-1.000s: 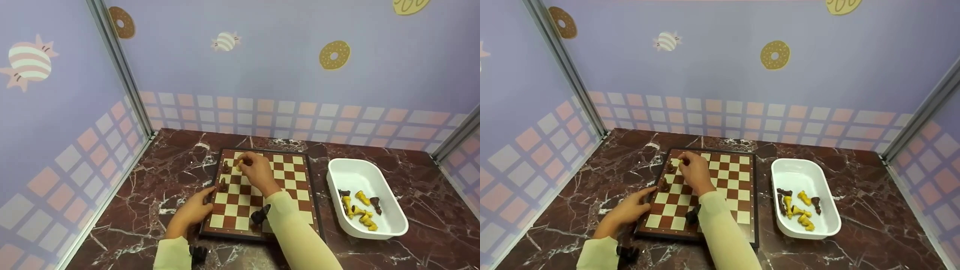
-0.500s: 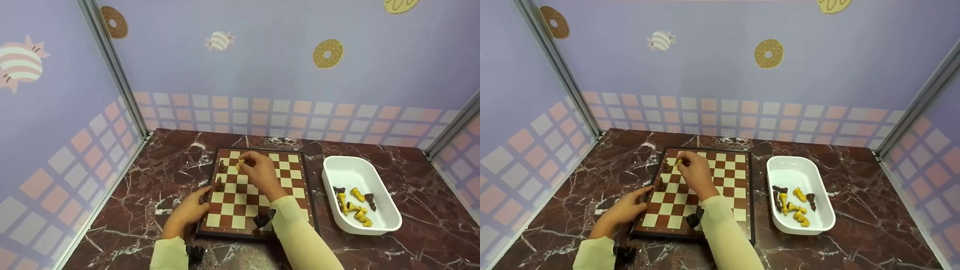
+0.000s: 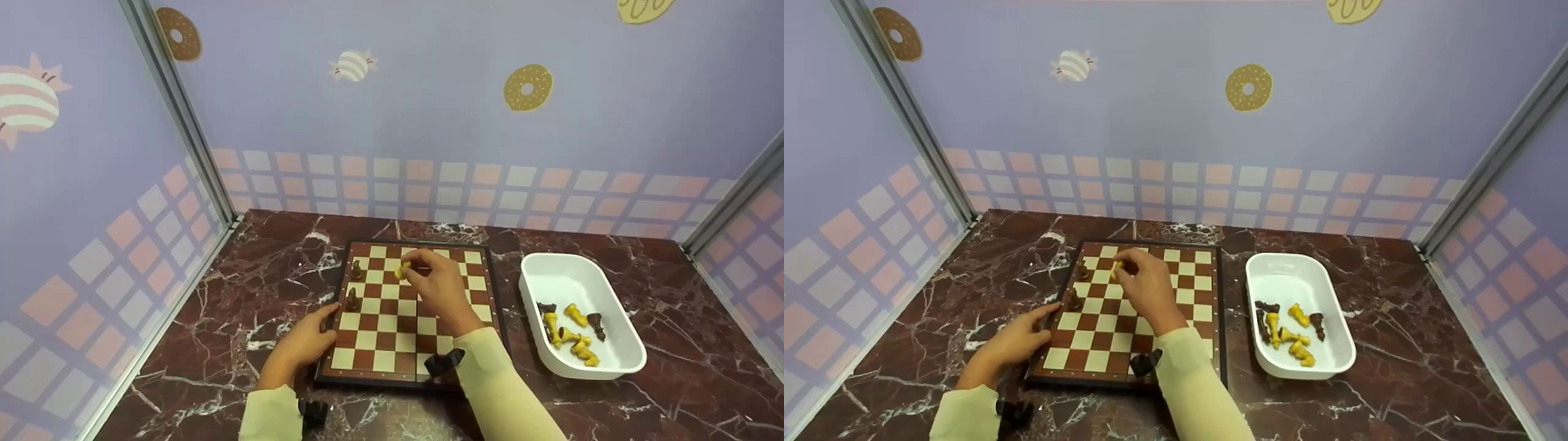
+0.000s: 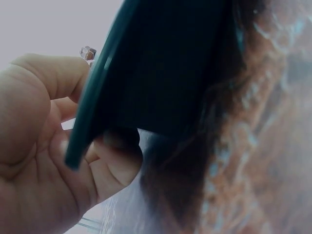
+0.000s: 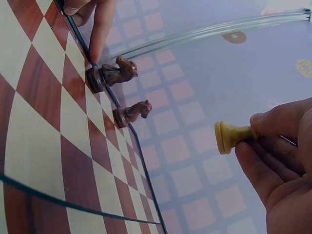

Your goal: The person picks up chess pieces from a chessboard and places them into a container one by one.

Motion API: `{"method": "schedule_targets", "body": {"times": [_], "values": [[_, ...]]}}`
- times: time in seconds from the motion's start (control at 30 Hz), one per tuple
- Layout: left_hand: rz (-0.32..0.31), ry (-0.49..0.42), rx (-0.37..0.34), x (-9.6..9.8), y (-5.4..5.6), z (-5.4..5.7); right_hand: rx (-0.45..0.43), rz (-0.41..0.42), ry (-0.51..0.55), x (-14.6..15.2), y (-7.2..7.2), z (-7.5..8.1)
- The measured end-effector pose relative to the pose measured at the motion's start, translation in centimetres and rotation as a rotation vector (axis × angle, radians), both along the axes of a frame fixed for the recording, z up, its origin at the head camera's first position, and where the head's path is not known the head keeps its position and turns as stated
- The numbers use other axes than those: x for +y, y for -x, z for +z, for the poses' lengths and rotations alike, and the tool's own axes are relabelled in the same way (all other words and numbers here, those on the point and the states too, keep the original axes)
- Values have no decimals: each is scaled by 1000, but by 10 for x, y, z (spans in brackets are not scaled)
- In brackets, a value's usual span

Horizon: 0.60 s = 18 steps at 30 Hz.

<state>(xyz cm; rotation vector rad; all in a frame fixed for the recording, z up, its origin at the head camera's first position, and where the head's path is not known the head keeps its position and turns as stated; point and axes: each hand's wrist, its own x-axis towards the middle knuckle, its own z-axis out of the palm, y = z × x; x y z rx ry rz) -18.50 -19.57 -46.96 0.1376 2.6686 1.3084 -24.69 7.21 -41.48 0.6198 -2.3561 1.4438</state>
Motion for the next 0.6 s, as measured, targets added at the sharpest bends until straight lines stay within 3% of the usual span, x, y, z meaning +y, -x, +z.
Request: {"method": "schedule_targets", "body": {"times": [0.6], "values": [[7,12,-10,-1,2,0,54,-58,77,43,-13,6]]}}
